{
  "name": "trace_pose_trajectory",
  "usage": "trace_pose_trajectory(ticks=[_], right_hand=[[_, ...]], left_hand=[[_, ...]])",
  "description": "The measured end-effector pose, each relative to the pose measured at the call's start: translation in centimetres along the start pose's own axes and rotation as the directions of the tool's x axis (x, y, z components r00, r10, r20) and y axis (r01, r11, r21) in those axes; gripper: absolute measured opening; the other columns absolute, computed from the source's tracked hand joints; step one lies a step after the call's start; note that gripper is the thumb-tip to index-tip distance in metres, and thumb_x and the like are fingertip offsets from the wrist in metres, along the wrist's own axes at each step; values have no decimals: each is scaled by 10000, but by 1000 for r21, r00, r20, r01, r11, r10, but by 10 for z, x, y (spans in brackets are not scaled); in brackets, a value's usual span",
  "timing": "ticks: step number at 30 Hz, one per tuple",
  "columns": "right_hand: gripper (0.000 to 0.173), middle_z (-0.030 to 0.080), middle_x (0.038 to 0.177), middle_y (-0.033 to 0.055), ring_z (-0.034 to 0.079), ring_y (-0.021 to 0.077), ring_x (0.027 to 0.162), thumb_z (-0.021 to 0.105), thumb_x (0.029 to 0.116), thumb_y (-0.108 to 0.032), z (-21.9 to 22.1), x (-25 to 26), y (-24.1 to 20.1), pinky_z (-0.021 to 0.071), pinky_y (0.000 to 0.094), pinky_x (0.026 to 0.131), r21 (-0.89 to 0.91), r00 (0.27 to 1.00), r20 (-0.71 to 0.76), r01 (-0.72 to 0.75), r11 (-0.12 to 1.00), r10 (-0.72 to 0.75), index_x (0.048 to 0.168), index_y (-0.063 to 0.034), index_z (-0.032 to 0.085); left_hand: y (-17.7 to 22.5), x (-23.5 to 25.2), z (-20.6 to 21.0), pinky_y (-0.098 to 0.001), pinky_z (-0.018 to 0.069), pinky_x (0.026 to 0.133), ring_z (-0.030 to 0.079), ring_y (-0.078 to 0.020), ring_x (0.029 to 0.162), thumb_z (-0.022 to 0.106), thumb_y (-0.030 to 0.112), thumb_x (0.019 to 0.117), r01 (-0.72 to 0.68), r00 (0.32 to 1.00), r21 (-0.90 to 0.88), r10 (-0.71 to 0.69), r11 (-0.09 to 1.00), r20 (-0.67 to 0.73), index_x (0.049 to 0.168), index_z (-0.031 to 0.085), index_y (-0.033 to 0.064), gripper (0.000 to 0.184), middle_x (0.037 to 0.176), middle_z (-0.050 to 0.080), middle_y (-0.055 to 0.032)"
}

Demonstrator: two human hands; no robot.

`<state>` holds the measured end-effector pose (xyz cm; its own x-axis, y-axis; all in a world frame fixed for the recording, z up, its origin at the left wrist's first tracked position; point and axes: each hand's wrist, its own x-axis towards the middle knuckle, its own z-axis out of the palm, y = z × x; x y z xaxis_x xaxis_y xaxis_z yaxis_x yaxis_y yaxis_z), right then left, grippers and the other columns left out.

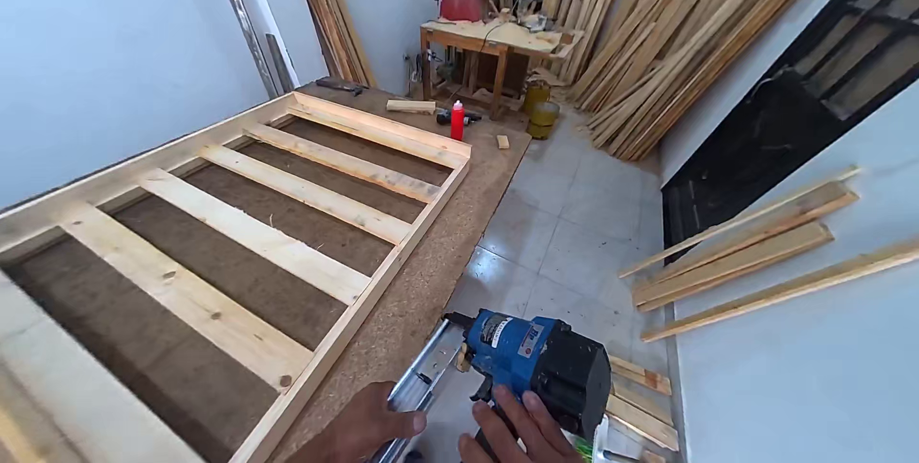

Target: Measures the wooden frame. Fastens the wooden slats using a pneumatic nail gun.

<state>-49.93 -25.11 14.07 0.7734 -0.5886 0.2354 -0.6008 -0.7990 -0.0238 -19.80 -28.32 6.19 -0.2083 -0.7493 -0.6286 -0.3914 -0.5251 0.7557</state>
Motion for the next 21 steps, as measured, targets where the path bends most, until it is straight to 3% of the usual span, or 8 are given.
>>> trace_pose_trajectory(ticks=[3,6,8,10,13,16,18,21], right_hand=[[227,714,1240,76,563,385,1329,607,989,-159,29,31,58,332,634,1178,64,990,113,76,995,-83,1200,-184,686],[206,732,1156,104,531,439,1342,697,925,-247,68,65,118,235,760,1153,324,881,430,56,944,-200,1098,-135,703],[267,741,1107,114,527,409,1356,749,874,-263,104,72,152,242,723,1171,450,866,467,-58,891,-179,1096,-118,718],[276,747,1063,117,577,373,1306,756,836,-254,137,78,184,292,674,1171,556,929,361,-147,818,-79,1063,-99,730],[301,747,1072,157,637,361,1211,802,786,-236,155,89,226,396,599,1133,725,967,218,-249,642,128,1009,-41,752],[474,734,1123,156,697,256,1084,891,740,-274,130,112,270,557,481,992,782,894,229,-405,474,385,1088,6,733],[512,768,1006,100,739,163,951,903,719,-286,106,132,303,605,420,897,781,811,226,-482,398,540,1103,1,724],[478,761,926,33,716,36,885,890,722,-278,92,156,361,603,294,868,808,755,208,-491,327,622,1063,4,709]], left_hand=[[26,43,-8,-427,613,767,725,-209,795,836,589,739,43,996,41,-47,998,76,1153,653,47,706,909,733,-90],[63,96,-30,-473,588,866,713,-247,908,748,591,851,101,975,173,-132,980,178,1221,614,3,708,1015,716,-145],[85,139,-51,-478,576,869,703,-250,911,685,590,916,109,947,227,-171,968,271,1213,602,-19,682,1016,704,-161],[116,181,-78,-481,578,865,703,-243,912,600,622,955,82,926,216,-155,973,344,1196,616,-11,677,1020,709,-161],[178,222,-107,-462,571,910,689,-217,998,342,713,1012,135,903,10,-127,991,411,1285,620,56,764,1116,703,-123],[230,270,-136,-452,614,838,723,-262,942,186,761,1001,161,887,-231,-38,960,459,1308,610,49,883,1103,713,-147],[270,293,-153,-429,611,890,745,-252,962,169,618,1075,79,916,-299,49,951,398,1254,606,38,749,1072,745,-129],[303,343,-183,-373,616,836,746,-220,927,390,305,1118,-77,986,-277,115,958,123,1284,594,10,395,1065,750,-130]])
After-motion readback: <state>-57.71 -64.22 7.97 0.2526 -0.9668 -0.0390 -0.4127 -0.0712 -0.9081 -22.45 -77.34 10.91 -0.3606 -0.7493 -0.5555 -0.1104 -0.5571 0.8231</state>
